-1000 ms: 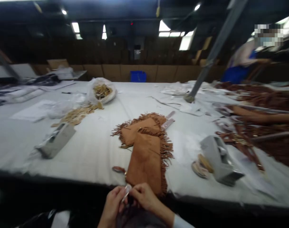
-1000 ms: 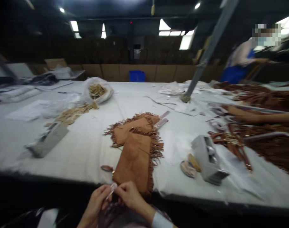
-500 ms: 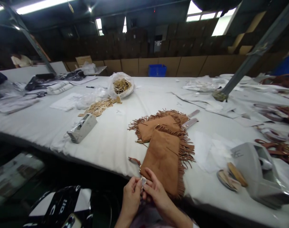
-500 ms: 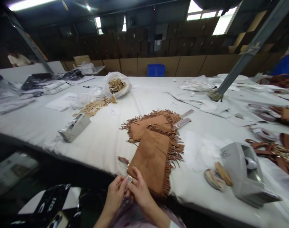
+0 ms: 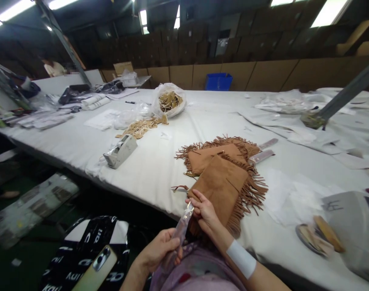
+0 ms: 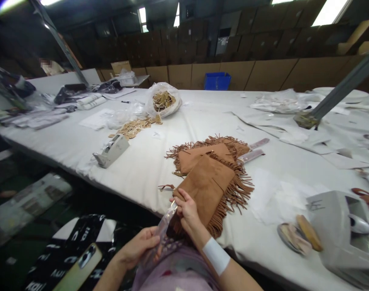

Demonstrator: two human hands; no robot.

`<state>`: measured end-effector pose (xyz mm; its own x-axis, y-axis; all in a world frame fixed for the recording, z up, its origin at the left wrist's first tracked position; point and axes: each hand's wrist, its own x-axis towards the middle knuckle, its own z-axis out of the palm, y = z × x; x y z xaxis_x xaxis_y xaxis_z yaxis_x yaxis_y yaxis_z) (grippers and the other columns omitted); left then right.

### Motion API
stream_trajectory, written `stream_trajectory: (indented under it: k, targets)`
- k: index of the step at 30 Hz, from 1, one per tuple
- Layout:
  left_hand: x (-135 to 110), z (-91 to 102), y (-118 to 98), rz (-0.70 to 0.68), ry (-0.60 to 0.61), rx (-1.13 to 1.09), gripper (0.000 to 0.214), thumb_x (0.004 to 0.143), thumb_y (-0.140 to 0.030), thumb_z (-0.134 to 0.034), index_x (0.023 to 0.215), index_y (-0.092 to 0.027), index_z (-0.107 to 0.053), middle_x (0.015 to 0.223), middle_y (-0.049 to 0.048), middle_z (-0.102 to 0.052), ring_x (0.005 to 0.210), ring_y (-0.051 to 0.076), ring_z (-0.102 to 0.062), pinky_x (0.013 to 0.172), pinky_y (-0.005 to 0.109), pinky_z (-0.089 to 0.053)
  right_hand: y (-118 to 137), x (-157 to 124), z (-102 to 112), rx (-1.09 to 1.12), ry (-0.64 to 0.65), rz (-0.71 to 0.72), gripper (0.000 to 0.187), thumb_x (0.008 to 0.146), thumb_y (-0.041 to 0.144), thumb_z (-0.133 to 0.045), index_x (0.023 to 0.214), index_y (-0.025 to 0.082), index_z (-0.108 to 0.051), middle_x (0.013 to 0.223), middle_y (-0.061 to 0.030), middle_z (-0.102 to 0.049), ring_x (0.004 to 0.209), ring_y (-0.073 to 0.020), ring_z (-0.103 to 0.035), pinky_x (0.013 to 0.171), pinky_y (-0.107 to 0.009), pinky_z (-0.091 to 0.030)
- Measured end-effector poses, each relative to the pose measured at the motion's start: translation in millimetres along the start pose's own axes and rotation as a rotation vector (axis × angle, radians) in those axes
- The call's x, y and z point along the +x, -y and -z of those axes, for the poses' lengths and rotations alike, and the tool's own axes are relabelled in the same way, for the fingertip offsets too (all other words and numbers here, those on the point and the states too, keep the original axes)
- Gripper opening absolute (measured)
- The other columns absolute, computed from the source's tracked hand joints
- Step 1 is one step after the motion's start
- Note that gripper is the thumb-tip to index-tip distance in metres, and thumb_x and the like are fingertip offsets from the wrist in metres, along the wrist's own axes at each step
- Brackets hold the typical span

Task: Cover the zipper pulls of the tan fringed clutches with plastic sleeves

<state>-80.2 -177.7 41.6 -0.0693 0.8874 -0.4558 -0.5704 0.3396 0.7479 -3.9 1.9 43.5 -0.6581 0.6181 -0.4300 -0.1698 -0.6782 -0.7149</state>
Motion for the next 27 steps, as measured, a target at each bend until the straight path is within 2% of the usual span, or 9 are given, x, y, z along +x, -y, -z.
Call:
stream_trajectory:
  k: [5, 10, 13, 15, 17, 19, 22, 25, 27]
  targets:
    - [-39.6, 15.3, 34.2, 0.035, -0.057, -0.153, 0.036, 0.078, -0.043, -0.068, 0.095, -0.012, -0.061, 0.075, 0.0075, -0.067, 0.053, 0.01, -0.059, 0.051, 0.02, -0.044, -5.3, 4.7, 3.5, -0.072, -0.006, 0.025, 0.061, 0.065, 0.02, -0.074, 0.12, 0.016, -0.048, 0.074, -0.0047, -0.069, 0.036, 0.0002, -0.029, 0.036, -0.014, -0.016]
    - [-51.5, 11.4, 32.4, 0.03, -0.138, -0.242, 0.056, 0.083, -0.062, -0.048, 0.095, -0.01, -0.065, 0.091, 0.0157, -0.069, 0.075, 0.019, -0.066, 0.068, 0.031, -0.052, -10.3, 5.7, -1.5, -0.18, 0.021, 0.05, 0.066, 0.068, 0.028, -0.073, 0.127, 0.016, -0.044, 0.078, -0.0053, -0.069, 0.035, -0.0008, -0.032, 0.035, -0.014, -0.019]
    - [-49.9, 12.6, 32.5, 0.047, -0.155, -0.161, 0.059, 0.083, -0.065, -0.045, 0.098, -0.012, -0.064, 0.086, 0.0139, -0.071, 0.072, 0.019, -0.067, 0.066, 0.03, -0.051, -5.4, -6.1, 1.2, -0.382, 0.055, 0.036, 0.069, 0.082, 0.047, -0.058, 0.139, 0.017, -0.033, 0.082, -0.008, -0.07, 0.034, -0.0062, -0.044, 0.033, -0.017, -0.026]
    - [-47.0, 16.6, 35.0, 0.053, -0.155, 0.025, 0.053, 0.082, -0.062, -0.05, 0.097, -0.013, -0.066, 0.083, 0.0118, -0.072, 0.07, 0.019, -0.067, 0.065, 0.029, -0.049, 5.2, -18.5, 11.0, -0.602, 0.049, 0.053, 0.068, 0.089, 0.057, -0.041, 0.143, 0.018, -0.029, 0.087, -0.0115, -0.071, 0.036, -0.0117, -0.053, 0.034, -0.022, -0.034]
    - [-41.5, 22.1, 35.3, 0.009, -0.255, 0.309, 0.046, 0.082, -0.057, -0.054, 0.095, -0.015, -0.068, 0.087, 0.0112, -0.074, 0.078, 0.022, -0.068, 0.07, 0.031, -0.049, 19.7, -29.6, 27.8, -0.871, -0.008, 0.195, 0.064, 0.091, 0.059, -0.033, 0.14, 0.018, -0.039, 0.09, -0.0129, -0.072, 0.047, -0.0168, -0.062, 0.045, -0.028, -0.046]
    - [-31.6, 27.0, 28.9, -0.1, -0.483, 0.573, 0.041, 0.082, -0.052, -0.054, 0.098, -0.017, -0.07, 0.097, 0.0114, -0.073, 0.09, 0.025, -0.067, 0.08, 0.035, -0.049, 33.2, -35.1, 49.3, -1.145, -0.107, 0.462, 0.056, 0.092, 0.056, -0.034, 0.129, 0.018, -0.054, 0.095, -0.0133, -0.071, 0.07, -0.0222, -0.068, 0.068, -0.035, -0.053]
    - [-4.1, 27.7, 3.8, -0.303, -0.743, 0.798, 0.039, 0.085, -0.044, -0.05, 0.111, -0.019, -0.065, 0.108, 0.0111, -0.07, 0.101, 0.025, -0.063, 0.09, 0.037, -0.047, 38.3, -31.4, 81.4, -1.504, -0.188, 0.83, 0.051, 0.089, 0.052, -0.043, 0.121, 0.017, -0.061, 0.117, -0.0158, -0.064, 0.107, -0.0289, -0.06, 0.092, -0.043, -0.047]
    - [38.3, 17.2, -32.3, -0.495, -0.717, 1.066, 0.042, 0.087, -0.036, -0.048, 0.124, -0.018, -0.055, 0.124, 0.0124, -0.062, 0.115, 0.026, -0.054, 0.1, 0.04, -0.041, 22.6, -22.4, 103.7, -1.806, -0.15, 0.994, 0.049, 0.088, 0.048, -0.048, 0.125, 0.017, -0.059, 0.133, -0.0178, -0.054, 0.12, -0.0329, -0.049, 0.097, -0.048, -0.042]
    - [68.4, 7.1, -54.6, -0.511, -0.659, 1.295, 0.048, 0.087, -0.033, -0.049, 0.132, -0.017, -0.047, 0.136, 0.0147, -0.051, 0.125, 0.028, -0.044, 0.105, 0.044, -0.035, 8.9, -18.4, 111.9, -1.94, -0.147, 1.049, 0.045, 0.089, 0.043, -0.048, 0.126, 0.021, -0.058, 0.137, -0.0157, -0.051, 0.125, -0.0342, -0.045, 0.098, -0.049, -0.039]
